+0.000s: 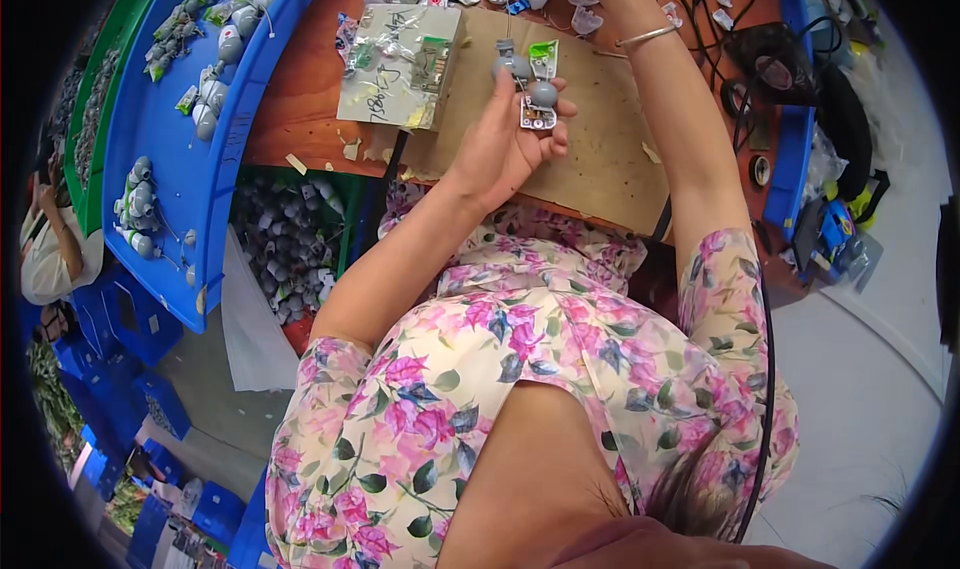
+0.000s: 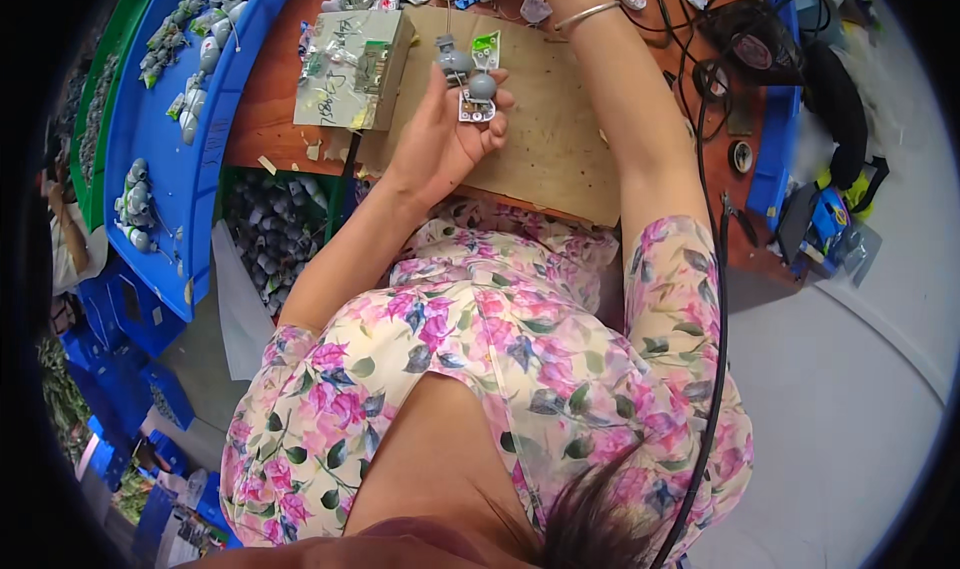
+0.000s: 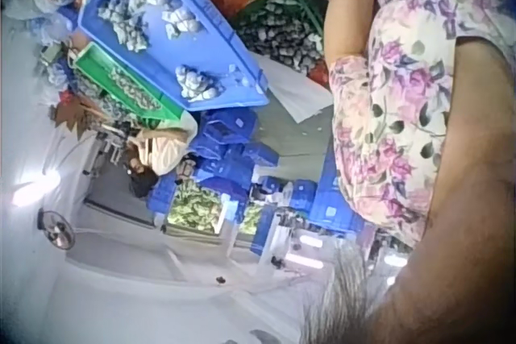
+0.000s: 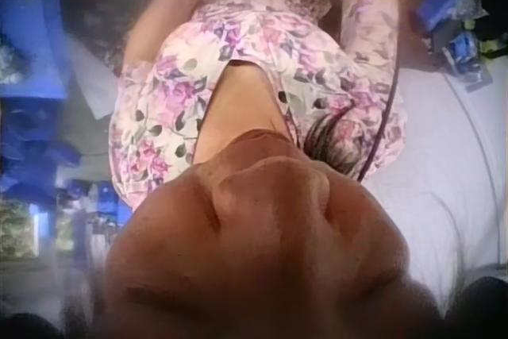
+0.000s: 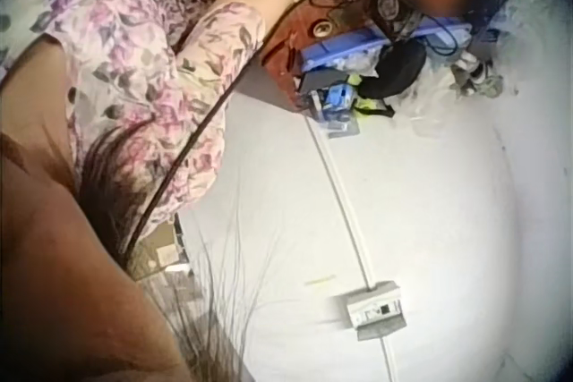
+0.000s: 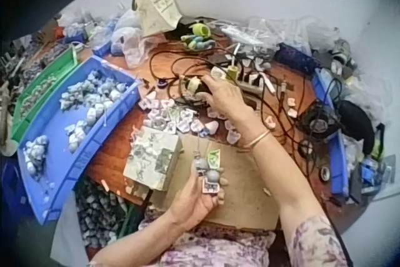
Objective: Assembling and soldering small motor components for toys at a factory workbench.
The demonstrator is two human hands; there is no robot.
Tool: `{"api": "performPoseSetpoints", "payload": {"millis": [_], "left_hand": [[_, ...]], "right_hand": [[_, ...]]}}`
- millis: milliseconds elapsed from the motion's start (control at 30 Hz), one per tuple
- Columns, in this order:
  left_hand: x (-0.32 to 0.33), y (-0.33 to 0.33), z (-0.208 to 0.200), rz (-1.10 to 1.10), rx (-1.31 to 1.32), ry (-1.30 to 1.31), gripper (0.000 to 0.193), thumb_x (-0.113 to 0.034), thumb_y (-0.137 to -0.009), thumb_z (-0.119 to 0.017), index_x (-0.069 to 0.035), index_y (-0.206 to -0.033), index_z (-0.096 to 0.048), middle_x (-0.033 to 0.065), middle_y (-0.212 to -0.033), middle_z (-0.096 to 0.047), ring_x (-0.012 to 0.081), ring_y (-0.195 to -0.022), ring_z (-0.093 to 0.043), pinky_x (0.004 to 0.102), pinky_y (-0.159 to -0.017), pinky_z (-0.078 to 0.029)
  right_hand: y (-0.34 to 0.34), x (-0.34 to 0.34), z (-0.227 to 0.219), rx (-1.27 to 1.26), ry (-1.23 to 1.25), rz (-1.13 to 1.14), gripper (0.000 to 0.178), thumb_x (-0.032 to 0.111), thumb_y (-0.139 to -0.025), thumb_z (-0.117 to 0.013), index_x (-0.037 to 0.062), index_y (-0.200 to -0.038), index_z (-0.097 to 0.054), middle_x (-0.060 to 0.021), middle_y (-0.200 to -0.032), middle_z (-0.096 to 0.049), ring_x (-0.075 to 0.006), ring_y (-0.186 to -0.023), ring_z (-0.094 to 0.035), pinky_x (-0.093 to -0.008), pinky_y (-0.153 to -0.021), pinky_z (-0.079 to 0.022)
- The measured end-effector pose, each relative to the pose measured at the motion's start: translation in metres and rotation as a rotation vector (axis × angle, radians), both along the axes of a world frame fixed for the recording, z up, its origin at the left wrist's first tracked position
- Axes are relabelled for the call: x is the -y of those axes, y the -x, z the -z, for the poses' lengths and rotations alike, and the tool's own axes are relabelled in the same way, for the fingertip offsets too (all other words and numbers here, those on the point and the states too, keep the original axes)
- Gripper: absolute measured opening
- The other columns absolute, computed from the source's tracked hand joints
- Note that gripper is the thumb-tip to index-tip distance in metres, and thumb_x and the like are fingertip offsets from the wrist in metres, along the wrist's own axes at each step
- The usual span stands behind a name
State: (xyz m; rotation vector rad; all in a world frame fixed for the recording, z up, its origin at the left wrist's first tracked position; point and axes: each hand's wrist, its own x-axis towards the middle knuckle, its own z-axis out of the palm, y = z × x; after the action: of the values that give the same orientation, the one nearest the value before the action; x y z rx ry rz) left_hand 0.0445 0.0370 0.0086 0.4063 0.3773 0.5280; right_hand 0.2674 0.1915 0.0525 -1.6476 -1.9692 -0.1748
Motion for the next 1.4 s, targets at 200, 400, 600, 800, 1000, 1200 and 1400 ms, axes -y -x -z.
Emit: {"api": "performPoseSetpoints", "payload": {"millis": [200, 400, 600, 800, 1000, 1200, 1400], "left_hand": [[0.003, 0.003, -0.011, 0.01, 0.082, 0.096, 0.066, -0.059, -0.106, -0.029, -0.002, -0.134, -0.047, 0.0101, -0.107, -0.062, 0.017, -0.084, -0.062, 0.0318, -0.078, -0.052], [0.006, 0.012, 0.0, -0.218, -0.541, -1.007, 0.047, 0.008, -0.089, -0.046, -0.003, -0.134, -0.045, 0.0136, -0.111, -0.061, 0.0237, -0.088, -0.063, 0.0377, -0.08, -0.051], [-0.016, 0.007, -0.008, -0.501, -0.733, -1.634, 0.058, 0.015, -0.079, -0.046, -0.002, -0.134, -0.045, 0.0203, -0.11, -0.053, 0.0389, -0.092, -0.057, 0.0453, -0.079, -0.048], [-0.015, 0.007, -0.008, -0.433, -0.75, -1.703, 0.058, 0.016, -0.079, -0.045, -0.003, -0.134, -0.046, 0.0181, -0.111, -0.054, 0.0337, -0.099, -0.058, 0.0426, -0.083, -0.049], [-0.003, 0.008, 0.003, -0.297, -0.407, -0.675, 0.048, 0.005, -0.086, -0.047, -0.003, -0.133, -0.043, 0.0104, -0.115, -0.053, 0.0174, -0.105, -0.056, 0.0344, -0.092, -0.046], [0.002, 0.0, 0.005, -0.353, -0.08, -0.205, 0.032, -0.015, -0.104, -0.054, -0.006, -0.133, -0.044, 0.0087, -0.113, -0.059, 0.0196, -0.112, -0.055, 0.035, -0.102, -0.042], [0.002, -0.002, 0.005, -0.323, 0.029, -0.197, 0.036, -0.024, -0.107, -0.05, -0.005, -0.137, -0.044, 0.0119, -0.126, -0.059, 0.0262, -0.123, -0.055, 0.0413, -0.105, -0.045]], "right_hand": [[0.0, 0.01, 0.007, -0.002, 0.081, 0.063, 0.04, 0.025, -0.088, -0.073, 0.008, -0.121, -0.057, -0.0205, -0.114, -0.063, -0.04, -0.105, -0.062, -0.0483, -0.085, -0.052], [0.022, 0.099, -0.023, -0.341, 0.065, 0.049, 0.035, 0.023, -0.089, -0.072, 0.006, -0.116, -0.059, -0.0158, -0.111, -0.062, -0.0356, -0.103, -0.06, -0.0417, -0.087, -0.051], [0.045, 0.204, 0.012, -1.611, 1.095, -0.152, 0.074, 0.069, -0.098, -0.041, -0.0008, -0.114, -0.057, -0.0165, -0.082, -0.07, -0.0197, -0.066, -0.07, -0.0241, -0.054, -0.057], [0.056, 0.219, 0.014, -1.75, 0.814, -0.518, 0.058, 0.041, -0.098, -0.06, -0.0025, -0.134, -0.049, -0.0161, -0.1, -0.067, -0.0195, -0.083, -0.071, -0.0256, -0.059, -0.06], [0.073, 0.22, 0.015, -1.255, 0.801, -0.191, 0.053, 0.028, -0.092, -0.068, 0.0027, -0.134, -0.047, -0.0122, -0.116, -0.062, -0.0213, -0.097, -0.067, -0.0306, -0.077, -0.056], [0.093, 0.232, 0.025, -0.723, 0.224, 0.009, 0.051, 0.02, -0.087, -0.073, 0.0035, -0.127, -0.047, -0.0113, -0.118, -0.059, -0.0201, -0.104, -0.06, -0.0343, -0.086, -0.051], [0.088, 0.241, 0.019, -0.957, 0.28, 0.05, 0.045, 0.023, -0.09, -0.071, 0.0028, -0.126, -0.052, -0.0079, -0.106, -0.061, -0.0157, -0.086, -0.061, -0.0297, -0.075, -0.051]]}}
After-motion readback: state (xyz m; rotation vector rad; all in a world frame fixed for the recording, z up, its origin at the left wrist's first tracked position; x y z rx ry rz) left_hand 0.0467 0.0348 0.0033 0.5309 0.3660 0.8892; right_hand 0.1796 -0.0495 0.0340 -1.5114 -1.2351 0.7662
